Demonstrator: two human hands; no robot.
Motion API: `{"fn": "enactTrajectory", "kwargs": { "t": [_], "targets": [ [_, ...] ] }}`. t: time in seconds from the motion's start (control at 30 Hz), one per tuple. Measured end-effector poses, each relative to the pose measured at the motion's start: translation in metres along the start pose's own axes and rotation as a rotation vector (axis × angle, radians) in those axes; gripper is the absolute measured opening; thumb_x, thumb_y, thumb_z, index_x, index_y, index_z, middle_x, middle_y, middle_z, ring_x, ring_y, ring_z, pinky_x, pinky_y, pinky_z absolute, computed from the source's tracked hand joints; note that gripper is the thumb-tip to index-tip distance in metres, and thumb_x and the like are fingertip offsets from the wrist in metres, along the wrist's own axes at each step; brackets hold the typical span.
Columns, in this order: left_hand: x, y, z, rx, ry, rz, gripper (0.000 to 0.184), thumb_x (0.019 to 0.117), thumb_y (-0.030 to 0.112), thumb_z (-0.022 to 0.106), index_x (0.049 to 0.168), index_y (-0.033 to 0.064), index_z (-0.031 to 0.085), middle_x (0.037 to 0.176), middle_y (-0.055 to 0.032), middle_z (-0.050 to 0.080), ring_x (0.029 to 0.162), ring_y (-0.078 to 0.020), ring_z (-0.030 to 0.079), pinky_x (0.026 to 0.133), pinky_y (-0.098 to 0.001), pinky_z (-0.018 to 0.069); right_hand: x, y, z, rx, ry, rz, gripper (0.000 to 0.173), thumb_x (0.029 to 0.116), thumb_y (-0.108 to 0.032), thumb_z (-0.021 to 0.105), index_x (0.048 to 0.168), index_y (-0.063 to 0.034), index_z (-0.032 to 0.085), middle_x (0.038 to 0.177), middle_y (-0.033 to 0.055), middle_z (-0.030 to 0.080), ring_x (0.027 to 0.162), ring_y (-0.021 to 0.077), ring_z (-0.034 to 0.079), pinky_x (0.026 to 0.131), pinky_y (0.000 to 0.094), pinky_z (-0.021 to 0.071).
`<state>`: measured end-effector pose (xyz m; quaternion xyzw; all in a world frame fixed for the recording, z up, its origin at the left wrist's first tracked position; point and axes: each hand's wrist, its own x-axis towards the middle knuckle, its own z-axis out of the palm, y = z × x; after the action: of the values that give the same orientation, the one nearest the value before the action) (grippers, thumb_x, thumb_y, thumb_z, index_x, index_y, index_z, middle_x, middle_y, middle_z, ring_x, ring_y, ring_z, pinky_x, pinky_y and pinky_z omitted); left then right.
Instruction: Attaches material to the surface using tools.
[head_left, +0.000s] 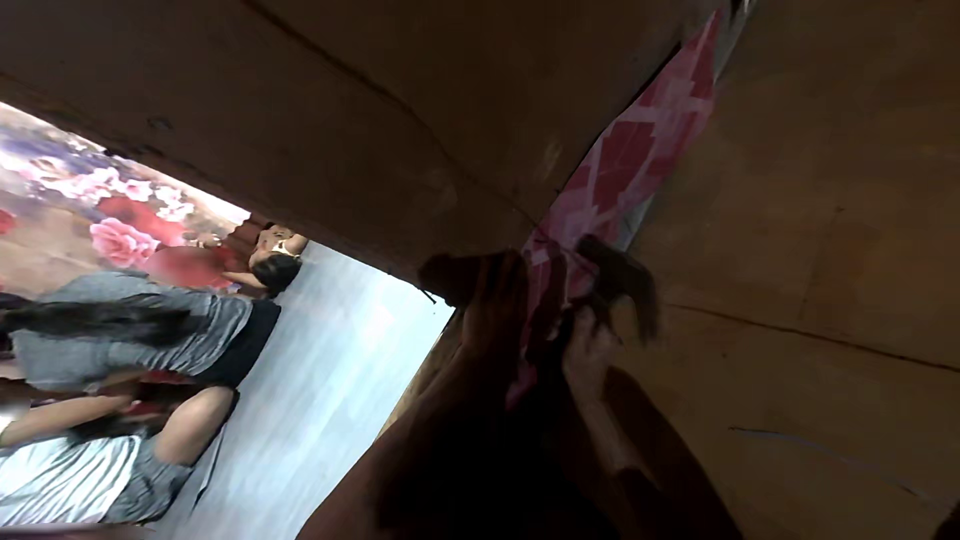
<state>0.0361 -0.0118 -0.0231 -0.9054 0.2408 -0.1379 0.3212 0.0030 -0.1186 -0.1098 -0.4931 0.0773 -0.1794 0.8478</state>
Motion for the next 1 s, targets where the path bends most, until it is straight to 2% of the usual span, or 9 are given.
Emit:
{"fn": "enactTrajectory", "kwargs": {
  "t": [0.07,0.3,0.43,0.5,0.6,0.7,0.8,0.9,1.0],
  "targets": [
    [0.002,0.003,-0.006,-0.013,-0.085,-0.008,0.041,0.1018,0.003,0.048,0.141,0.0009,0.057,0.151,-0.0157,0.053,0.141,-0.0315,0.049,0.116,-0.0532,0.0326,0.015,0.002,0.003,-0.123,-0.104,0.103,0.035,0.1082,-0.018,0.045,0.113,0.0134,0.060,0.072,0.0031,0.064,0.057,0.0049,0.062,0.057,0.0244,0.0574],
    [0.003,-0.001,-0.003,0.011,-0.033,0.010,0.039,0.1020,0.002,0.047,0.138,0.0004,0.060,0.148,-0.0156,0.056,0.140,-0.0320,0.050,0.116,-0.0549,0.0322,-0.006,-0.005,-0.009,0.263,0.085,-0.016,0.034,0.1125,-0.025,0.031,0.117,0.0007,0.052,0.074,-0.0083,0.066,0.059,0.0035,0.065,0.056,0.0227,0.0605],
    [0.001,0.001,-0.003,0.014,-0.048,0.010,0.041,0.1032,0.004,0.046,0.143,0.0001,0.056,0.151,-0.0145,0.054,0.141,-0.0308,0.049,0.116,-0.0525,0.0342,0.009,0.010,0.007,-0.006,-0.070,0.123,0.035,0.1087,-0.017,0.043,0.114,0.0132,0.059,0.071,0.0012,0.064,0.056,0.0044,0.062,0.056,0.0231,0.0574],
    [0.004,0.000,-0.006,0.019,-0.088,0.014,0.042,0.1031,0.003,0.046,0.145,0.0003,0.054,0.153,-0.0131,0.052,0.142,-0.0302,0.047,0.116,-0.0525,0.0324,0.019,0.007,0.001,0.052,-0.071,0.180,0.036,0.1111,-0.019,0.037,0.117,0.0107,0.056,0.070,0.0004,0.063,0.054,0.0066,0.061,0.053,0.0252,0.0579],
    [0.005,-0.001,-0.002,0.047,-0.046,0.012,0.043,0.1011,0.000,0.048,0.143,0.0014,0.056,0.150,-0.0121,0.055,0.140,-0.0291,0.050,0.116,-0.0522,0.0328,0.010,0.002,-0.015,0.246,0.071,0.013,0.036,0.1121,-0.023,0.028,0.115,0.0029,0.053,0.071,-0.0065,0.064,0.056,0.0050,0.063,0.053,0.0236,0.0587],
    [0.004,0.001,0.002,0.057,0.011,-0.005,0.042,0.1000,0.000,0.049,0.140,0.0014,0.059,0.147,-0.0123,0.058,0.139,-0.0284,0.051,0.118,-0.0510,0.0321,0.001,0.004,-0.006,0.356,0.130,-0.079,0.034,0.1128,-0.033,0.032,0.113,-0.0073,0.054,0.074,-0.0093,0.067,0.058,0.0038,0.065,0.054,0.0219,0.0597],
    [0.002,0.003,-0.006,-0.050,-0.068,-0.042,0.041,0.1021,0.003,0.047,0.142,-0.0015,0.057,0.151,-0.0134,0.054,0.143,-0.0290,0.048,0.120,-0.0517,0.0295,0.009,0.010,0.010,0.062,-0.048,0.070,0.036,0.1097,-0.019,0.040,0.115,0.0118,0.058,0.070,-0.0005,0.063,0.054,0.0047,0.061,0.053,0.0232,0.0568],
    [0.006,0.004,-0.012,-0.093,-0.136,-0.054,0.043,0.1021,0.000,0.046,0.144,-0.0022,0.054,0.156,-0.0135,0.049,0.147,-0.0300,0.043,0.121,-0.0530,0.0256,0.018,0.003,-0.004,0.003,-0.108,0.094,0.036,0.1093,-0.018,0.040,0.114,0.0118,0.059,0.070,-0.0003,0.063,0.056,0.0046,0.061,0.055,0.0240,0.0575],
    [0.006,0.001,-0.009,-0.034,-0.091,0.004,0.040,0.0984,-0.001,0.051,0.138,-0.0030,0.059,0.150,-0.0152,0.055,0.142,-0.0313,0.049,0.118,-0.0552,0.0301,0.007,-0.004,-0.014,0.303,0.075,-0.056,0.036,0.1126,-0.030,0.030,0.112,-0.0031,0.054,0.072,-0.0083,0.065,0.056,0.0041,0.063,0.054,0.0227,0.0587]
  ]
}}
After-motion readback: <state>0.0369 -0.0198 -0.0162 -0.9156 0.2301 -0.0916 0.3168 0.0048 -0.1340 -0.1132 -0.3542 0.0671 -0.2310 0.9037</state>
